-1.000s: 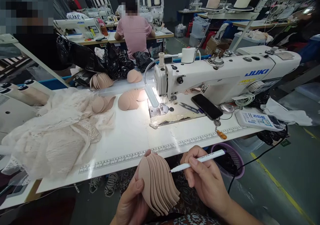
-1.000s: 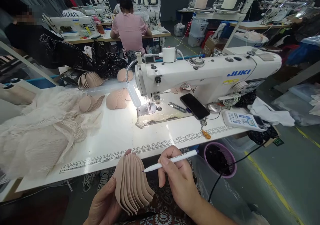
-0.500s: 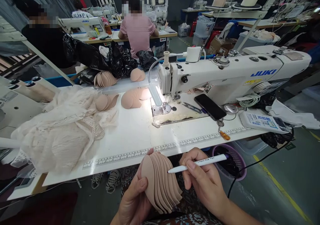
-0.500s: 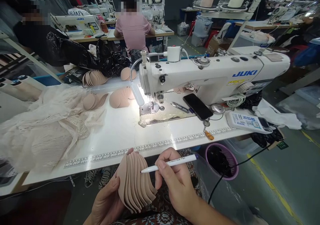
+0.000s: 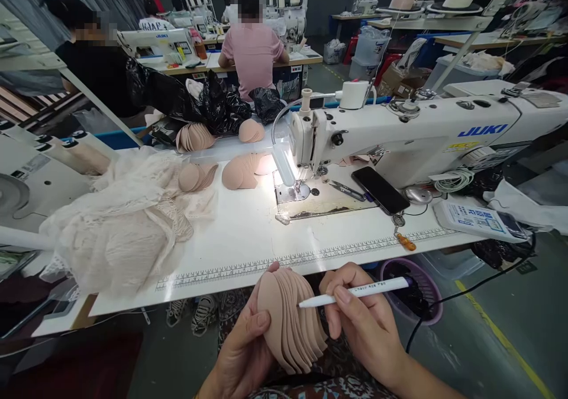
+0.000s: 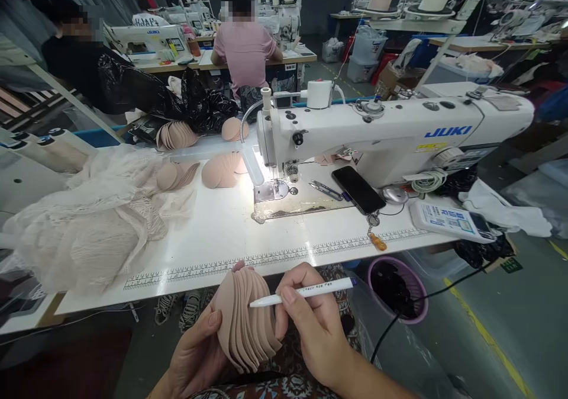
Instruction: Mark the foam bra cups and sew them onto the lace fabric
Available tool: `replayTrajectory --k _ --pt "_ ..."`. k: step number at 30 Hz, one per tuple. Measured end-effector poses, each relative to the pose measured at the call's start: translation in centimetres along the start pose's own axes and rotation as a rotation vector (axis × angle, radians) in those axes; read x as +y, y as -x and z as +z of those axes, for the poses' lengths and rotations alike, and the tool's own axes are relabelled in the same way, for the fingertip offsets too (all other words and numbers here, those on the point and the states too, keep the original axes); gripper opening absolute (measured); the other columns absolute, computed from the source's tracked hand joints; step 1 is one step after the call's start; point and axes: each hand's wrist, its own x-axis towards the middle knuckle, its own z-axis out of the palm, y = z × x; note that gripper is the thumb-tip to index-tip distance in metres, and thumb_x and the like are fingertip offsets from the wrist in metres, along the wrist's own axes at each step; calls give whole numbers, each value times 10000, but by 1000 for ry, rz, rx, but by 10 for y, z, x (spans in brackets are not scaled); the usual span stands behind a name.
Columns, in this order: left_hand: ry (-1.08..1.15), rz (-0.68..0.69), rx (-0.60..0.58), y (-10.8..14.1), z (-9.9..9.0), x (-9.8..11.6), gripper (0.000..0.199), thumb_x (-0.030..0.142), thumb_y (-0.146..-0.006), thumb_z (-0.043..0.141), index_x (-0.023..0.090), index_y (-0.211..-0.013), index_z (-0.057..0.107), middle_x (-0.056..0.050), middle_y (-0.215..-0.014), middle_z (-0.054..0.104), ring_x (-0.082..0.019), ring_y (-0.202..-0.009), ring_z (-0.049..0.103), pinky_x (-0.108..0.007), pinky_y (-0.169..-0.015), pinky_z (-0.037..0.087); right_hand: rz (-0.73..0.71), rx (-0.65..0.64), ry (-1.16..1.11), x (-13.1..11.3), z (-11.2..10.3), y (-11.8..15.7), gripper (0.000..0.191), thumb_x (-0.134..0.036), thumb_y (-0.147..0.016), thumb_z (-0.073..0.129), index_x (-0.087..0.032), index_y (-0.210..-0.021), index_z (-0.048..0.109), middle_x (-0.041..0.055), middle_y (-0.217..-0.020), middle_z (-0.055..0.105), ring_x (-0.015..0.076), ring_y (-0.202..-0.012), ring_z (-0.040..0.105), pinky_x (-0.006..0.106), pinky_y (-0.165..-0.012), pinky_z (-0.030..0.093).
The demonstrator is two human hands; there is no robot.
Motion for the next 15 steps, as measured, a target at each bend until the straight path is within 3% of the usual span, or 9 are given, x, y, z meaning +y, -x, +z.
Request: replayTrajectory --k 4,9,15 --pt "5 0 -15 0 1 -1 676 295 -854 790 310 -1493 570 -103 -1484 603 -389 -1430 493 -546 -1230 360 -16 30 38 1 0 -1 218 -355 -1112 531 -234 -956 622 -50 -585 597 139 -598 510 293 -655 390" --pt "3 25 -26 -1 -2 -3 629 288 -861 780 298 -1465 606 -93 -1495 600 -378 -1418 510 -513 -1237 356 16 -21 35 4 1 -1 197 -345 -1111 539 -228 -972 616 -38 -644 627 133 -607 519 284 -641 394" --pt "27 52 -36 0 -2 -4 578 267 -873 772 308 -1434 641 -71 -1463 641 -315 -1356 585 -414 -1175 440 -7 -1 33 1 -1 3 216 -352 -1115 521 -228 -969 621 -39 -590 589 153 -602 518 301 -641 387"
